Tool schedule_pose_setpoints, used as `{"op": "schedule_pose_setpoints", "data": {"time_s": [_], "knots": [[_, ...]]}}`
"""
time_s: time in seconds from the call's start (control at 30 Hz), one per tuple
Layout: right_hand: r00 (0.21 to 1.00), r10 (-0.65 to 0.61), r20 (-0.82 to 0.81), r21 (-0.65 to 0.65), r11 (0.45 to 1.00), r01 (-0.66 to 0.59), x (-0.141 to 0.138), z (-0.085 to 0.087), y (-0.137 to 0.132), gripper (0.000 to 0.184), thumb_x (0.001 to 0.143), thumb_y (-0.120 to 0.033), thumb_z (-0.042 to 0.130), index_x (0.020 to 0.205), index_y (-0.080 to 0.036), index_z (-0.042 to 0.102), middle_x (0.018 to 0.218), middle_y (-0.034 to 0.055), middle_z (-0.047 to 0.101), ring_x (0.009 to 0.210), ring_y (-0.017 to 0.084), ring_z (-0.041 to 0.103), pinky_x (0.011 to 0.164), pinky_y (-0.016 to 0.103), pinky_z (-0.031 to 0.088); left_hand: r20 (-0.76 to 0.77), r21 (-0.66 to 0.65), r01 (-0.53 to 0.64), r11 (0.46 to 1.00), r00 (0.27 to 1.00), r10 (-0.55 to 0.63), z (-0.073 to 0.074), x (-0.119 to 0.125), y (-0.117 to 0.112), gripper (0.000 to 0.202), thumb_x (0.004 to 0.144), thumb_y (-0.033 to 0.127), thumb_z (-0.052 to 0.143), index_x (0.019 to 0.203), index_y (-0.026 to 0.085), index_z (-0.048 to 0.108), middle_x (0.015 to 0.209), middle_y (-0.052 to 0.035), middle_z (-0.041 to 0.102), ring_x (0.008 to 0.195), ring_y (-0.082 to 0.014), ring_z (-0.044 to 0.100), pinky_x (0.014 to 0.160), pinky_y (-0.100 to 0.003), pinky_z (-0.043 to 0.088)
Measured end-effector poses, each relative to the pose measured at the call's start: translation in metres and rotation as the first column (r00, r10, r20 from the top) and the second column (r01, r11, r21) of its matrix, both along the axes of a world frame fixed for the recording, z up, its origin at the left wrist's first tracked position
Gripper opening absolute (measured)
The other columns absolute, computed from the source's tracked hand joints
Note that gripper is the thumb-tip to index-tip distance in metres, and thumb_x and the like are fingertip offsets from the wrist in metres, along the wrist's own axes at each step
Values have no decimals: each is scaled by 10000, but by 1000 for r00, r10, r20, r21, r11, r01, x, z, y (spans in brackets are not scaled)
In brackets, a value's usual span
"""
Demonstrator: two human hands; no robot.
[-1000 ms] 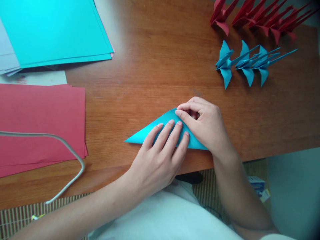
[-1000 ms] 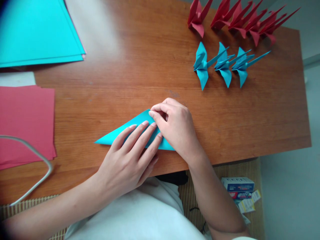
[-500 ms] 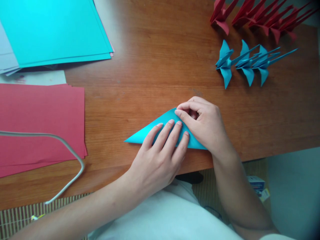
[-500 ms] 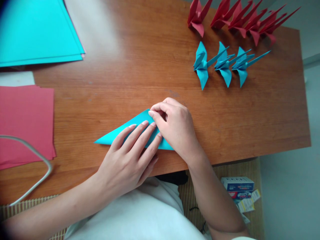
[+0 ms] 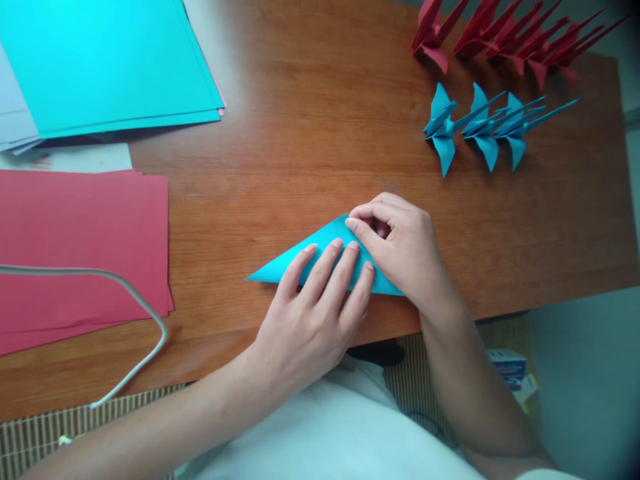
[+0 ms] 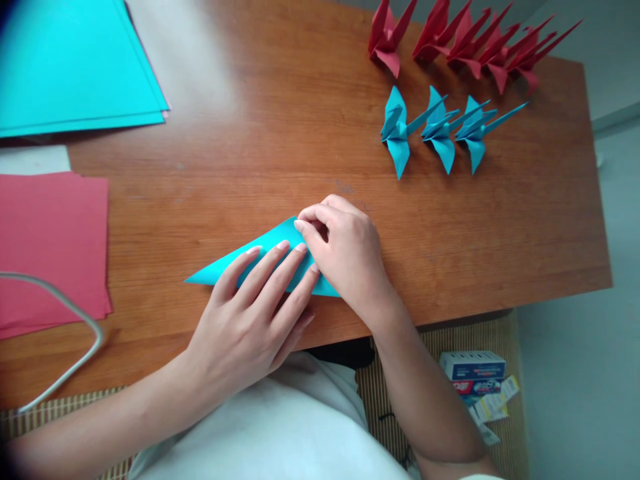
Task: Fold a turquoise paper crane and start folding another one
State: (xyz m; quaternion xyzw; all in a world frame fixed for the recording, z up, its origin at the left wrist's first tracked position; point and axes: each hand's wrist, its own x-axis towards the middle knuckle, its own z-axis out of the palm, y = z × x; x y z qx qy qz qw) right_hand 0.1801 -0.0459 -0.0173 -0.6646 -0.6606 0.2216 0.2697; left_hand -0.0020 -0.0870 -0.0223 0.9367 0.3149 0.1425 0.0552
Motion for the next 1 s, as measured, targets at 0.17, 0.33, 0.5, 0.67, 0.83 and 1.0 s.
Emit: {"op": "schedule_pose_setpoints", "data": {"time_s": [0.17, 0.33, 0.5, 0.67, 0.83, 1.0], "knots": [[1000, -5, 11, -10, 1000, 5, -1, 1, 0, 115, 902, -163, 657, 822, -218, 719, 814, 4, 670, 694, 144, 593, 682, 291, 473, -5, -27, -2, 1000, 1000, 2, 4, 1, -3, 518, 991, 360, 539, 1444, 107, 536, 1517, -199, 524, 1386, -371, 520, 1152, -564, 366], [1000, -16, 1, -14, 1000, 16, -2, 1, -1, 111, 903, -153, 656, 833, -208, 722, 827, 8, 674, 715, 145, 601, 689, 292, 468, -20, -54, -16, 998, 1000, 15, 3, 2, -5, 538, 993, 388, 533, 1456, 115, 524, 1521, -198, 522, 1404, -369, 500, 1163, -569, 347], [1000, -18, 6, -13, 1000, 19, -2, 1, -1, 105, 905, -163, 654, 836, -205, 721, 826, 7, 671, 718, 145, 604, 679, 287, 465, -34, -70, -14, 997, 999, 12, -1, 1, -6, 567, 995, 424, 524, 1474, 120, 508, 1545, -193, 493, 1429, -367, 472, 1171, -561, 343], [1000, -16, 20, -10, 1000, 16, -2, 0, -1, 102, 907, -172, 652, 835, -197, 719, 808, 5, 659, 712, 143, 597, 672, 284, 458, -42, -54, -12, 998, 999, 9, -1, 1, -6, 550, 1004, 417, 509, 1460, 109, 524, 1538, -195, 500, 1424, -368, 480, 1152, -543, 377], [1000, -7, 26, -5, 1000, 7, -2, -1, -1, 101, 907, -171, 647, 843, -203, 717, 821, 5, 667, 703, 142, 594, 668, 284, 456, -65, -57, -7, 998, 998, 3, 0, 1, -7, 594, 1001, 435, 510, 1474, 75, 501, 1560, -199, 467, 1439, -375, 458, 1165, -548, 374], [999, -13, 50, 1, 1000, 13, -3, -1, -1, 102, 906, -170, 646, 838, -196, 718, 819, 8, 671, 692, 139, 590, 654, 281, 448, -104, -74, 15, 997, 994, -23, 2, 0, -6, 662, 999, 492, 495, 1497, 56, 469, 1579, -203, 439, 1469, -374, 413, 1189, -549, 352]]}}
